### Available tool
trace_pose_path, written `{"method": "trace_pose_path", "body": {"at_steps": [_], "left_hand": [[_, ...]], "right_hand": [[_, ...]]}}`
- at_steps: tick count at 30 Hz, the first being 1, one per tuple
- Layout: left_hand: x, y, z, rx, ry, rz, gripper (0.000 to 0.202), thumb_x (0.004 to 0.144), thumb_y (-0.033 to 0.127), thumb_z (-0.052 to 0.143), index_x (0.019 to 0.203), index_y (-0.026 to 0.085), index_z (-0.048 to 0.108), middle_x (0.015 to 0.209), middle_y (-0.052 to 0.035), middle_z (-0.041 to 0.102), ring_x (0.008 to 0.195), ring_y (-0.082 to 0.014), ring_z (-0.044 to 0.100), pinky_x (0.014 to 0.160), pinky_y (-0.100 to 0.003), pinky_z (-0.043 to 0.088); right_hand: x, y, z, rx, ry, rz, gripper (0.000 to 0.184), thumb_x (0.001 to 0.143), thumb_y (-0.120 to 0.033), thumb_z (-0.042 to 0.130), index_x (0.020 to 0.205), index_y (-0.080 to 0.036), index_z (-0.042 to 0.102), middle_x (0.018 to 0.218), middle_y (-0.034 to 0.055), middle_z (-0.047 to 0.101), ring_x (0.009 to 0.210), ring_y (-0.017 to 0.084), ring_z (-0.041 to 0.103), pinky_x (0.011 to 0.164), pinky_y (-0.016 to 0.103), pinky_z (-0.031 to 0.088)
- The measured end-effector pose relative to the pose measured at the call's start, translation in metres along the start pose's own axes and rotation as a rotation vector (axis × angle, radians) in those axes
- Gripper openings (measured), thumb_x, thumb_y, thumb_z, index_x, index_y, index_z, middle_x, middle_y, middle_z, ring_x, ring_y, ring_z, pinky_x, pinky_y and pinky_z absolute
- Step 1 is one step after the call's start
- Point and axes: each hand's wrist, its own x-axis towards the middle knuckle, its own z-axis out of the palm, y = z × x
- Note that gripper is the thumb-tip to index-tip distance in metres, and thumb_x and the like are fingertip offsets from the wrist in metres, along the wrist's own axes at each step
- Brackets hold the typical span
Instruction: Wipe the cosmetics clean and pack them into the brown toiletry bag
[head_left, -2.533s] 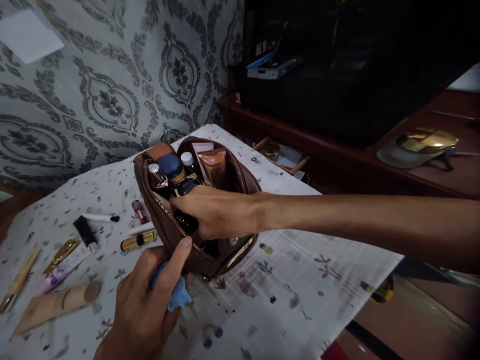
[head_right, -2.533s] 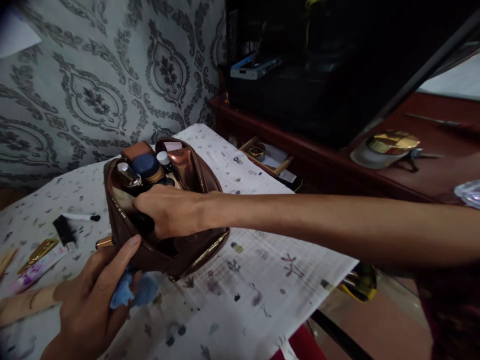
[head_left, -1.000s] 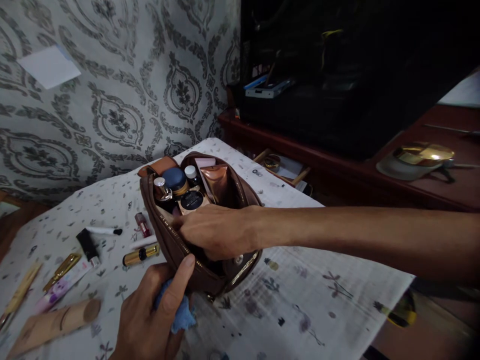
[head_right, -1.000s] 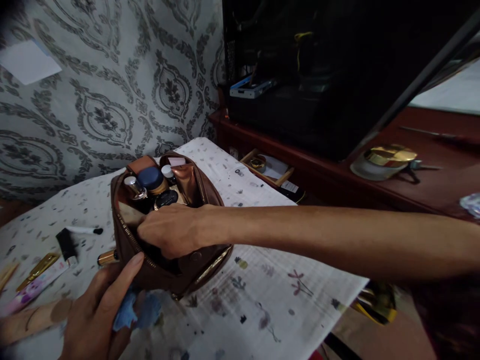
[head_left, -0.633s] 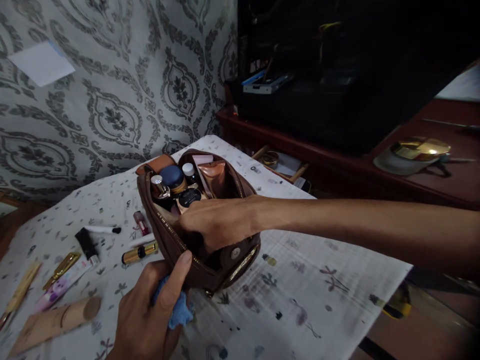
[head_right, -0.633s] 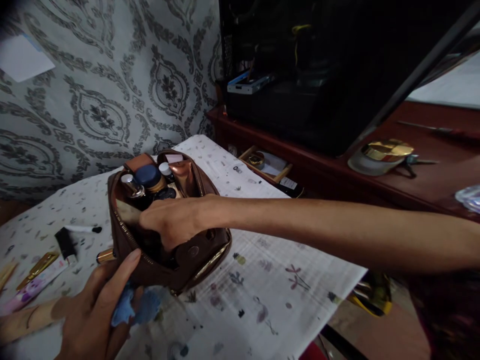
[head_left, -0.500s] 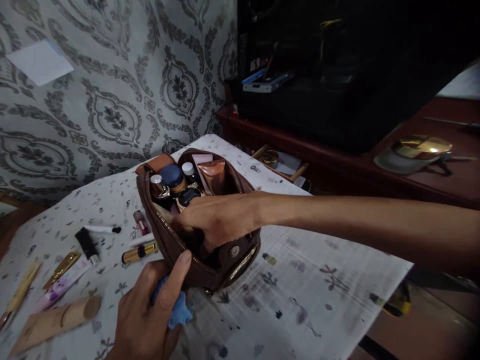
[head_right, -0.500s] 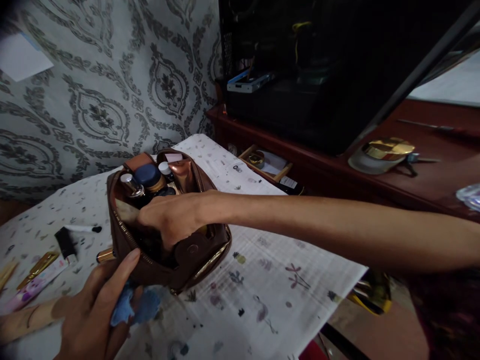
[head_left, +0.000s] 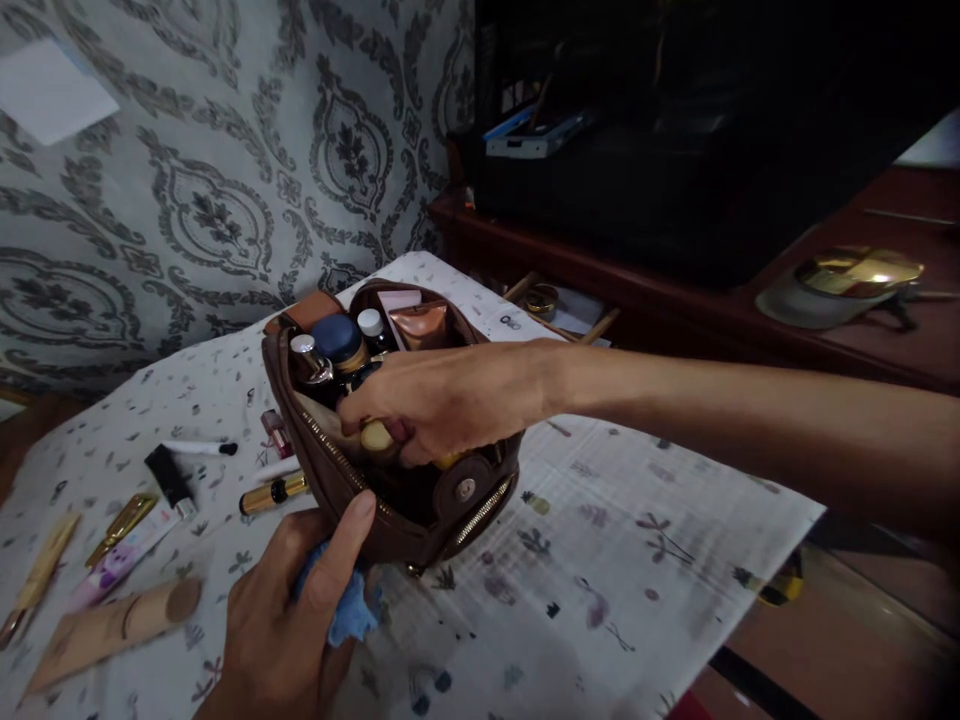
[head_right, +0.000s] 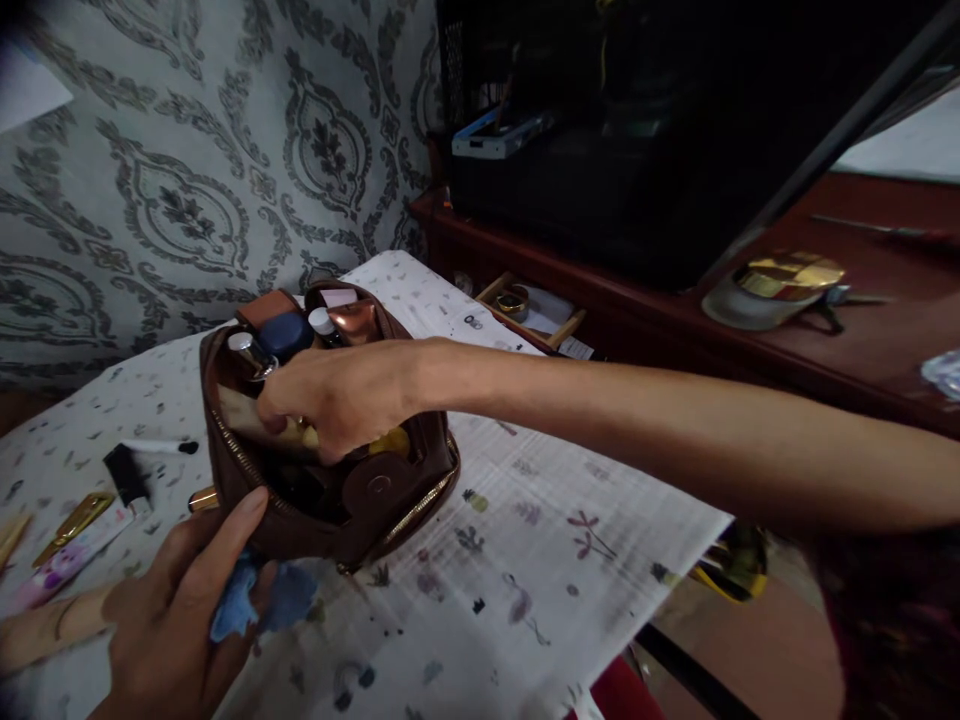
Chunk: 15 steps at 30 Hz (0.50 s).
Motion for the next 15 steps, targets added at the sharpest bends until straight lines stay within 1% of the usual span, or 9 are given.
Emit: {"method": "trace_pose_path", "body": {"at_steps": [2, 6, 9, 11, 13, 15], "left_hand": [[0.001, 0.0, -0.001, 0.002, 0.008, -0.011, 0.066, 0.096, 0.015, 0.044, 0.157, 0.028, 0.022, 0.107, -0.009, 0.057, 0.095, -0.0171, 0.061, 0.07, -0.021, 0.052], [0.002, -0.001, -0.001, 0.014, 0.011, 0.027, 0.069, 0.095, 0.014, 0.049, 0.157, 0.027, 0.024, 0.107, -0.009, 0.06, 0.095, -0.0173, 0.064, 0.071, -0.022, 0.053], [-0.005, -0.003, 0.0, 0.05, 0.027, -0.007, 0.07, 0.093, 0.014, 0.049, 0.157, 0.027, 0.024, 0.105, -0.0081, 0.065, 0.092, -0.0182, 0.067, 0.07, -0.024, 0.053], [-0.014, -0.007, 0.0, 0.056, 0.022, -0.04, 0.069, 0.093, 0.017, 0.048, 0.157, 0.026, 0.024, 0.103, -0.0068, 0.07, 0.089, -0.02, 0.069, 0.069, -0.027, 0.055], [-0.026, -0.013, -0.001, 0.068, -0.001, -0.05, 0.065, 0.09, 0.024, 0.05, 0.153, 0.023, 0.032, 0.1, -0.006, 0.073, 0.084, -0.0218, 0.071, 0.066, -0.03, 0.057], [-0.037, -0.02, -0.003, 0.087, -0.02, -0.112, 0.053, 0.087, 0.029, 0.052, 0.14, 0.023, 0.046, 0.094, -0.0041, 0.075, 0.08, -0.022, 0.072, 0.064, -0.03, 0.057]], "right_hand": [[-0.003, 0.0, -0.002, -0.019, 0.077, 0.014, 0.018, 0.078, 0.001, 0.062, 0.089, -0.013, 0.064, 0.075, -0.0022, 0.058, 0.073, 0.012, 0.05, 0.066, 0.024, 0.035], [-0.013, -0.001, -0.003, -0.049, 0.314, 0.055, 0.017, 0.087, -0.005, 0.056, 0.097, -0.013, 0.066, 0.081, -0.0002, 0.06, 0.081, 0.013, 0.053, 0.072, 0.024, 0.038], [-0.025, -0.005, -0.001, -0.022, 0.454, 0.046, 0.016, 0.092, -0.011, 0.052, 0.094, -0.014, 0.067, 0.081, -0.001, 0.062, 0.077, 0.012, 0.054, 0.069, 0.022, 0.039], [-0.035, -0.009, 0.004, 0.014, 0.577, 0.065, 0.017, 0.095, -0.016, 0.051, 0.09, -0.015, 0.067, 0.077, -0.0017, 0.062, 0.074, 0.01, 0.055, 0.065, 0.021, 0.04], [-0.047, -0.013, 0.012, 0.06, 0.745, 0.102, 0.021, 0.097, -0.023, 0.051, 0.086, -0.016, 0.067, 0.071, -0.0026, 0.06, 0.068, 0.009, 0.055, 0.061, 0.02, 0.04], [-0.06, -0.016, 0.019, 0.1, 0.918, 0.147, 0.025, 0.097, -0.03, 0.054, 0.079, -0.018, 0.065, 0.065, -0.0033, 0.059, 0.061, 0.008, 0.054, 0.056, 0.021, 0.04]]}}
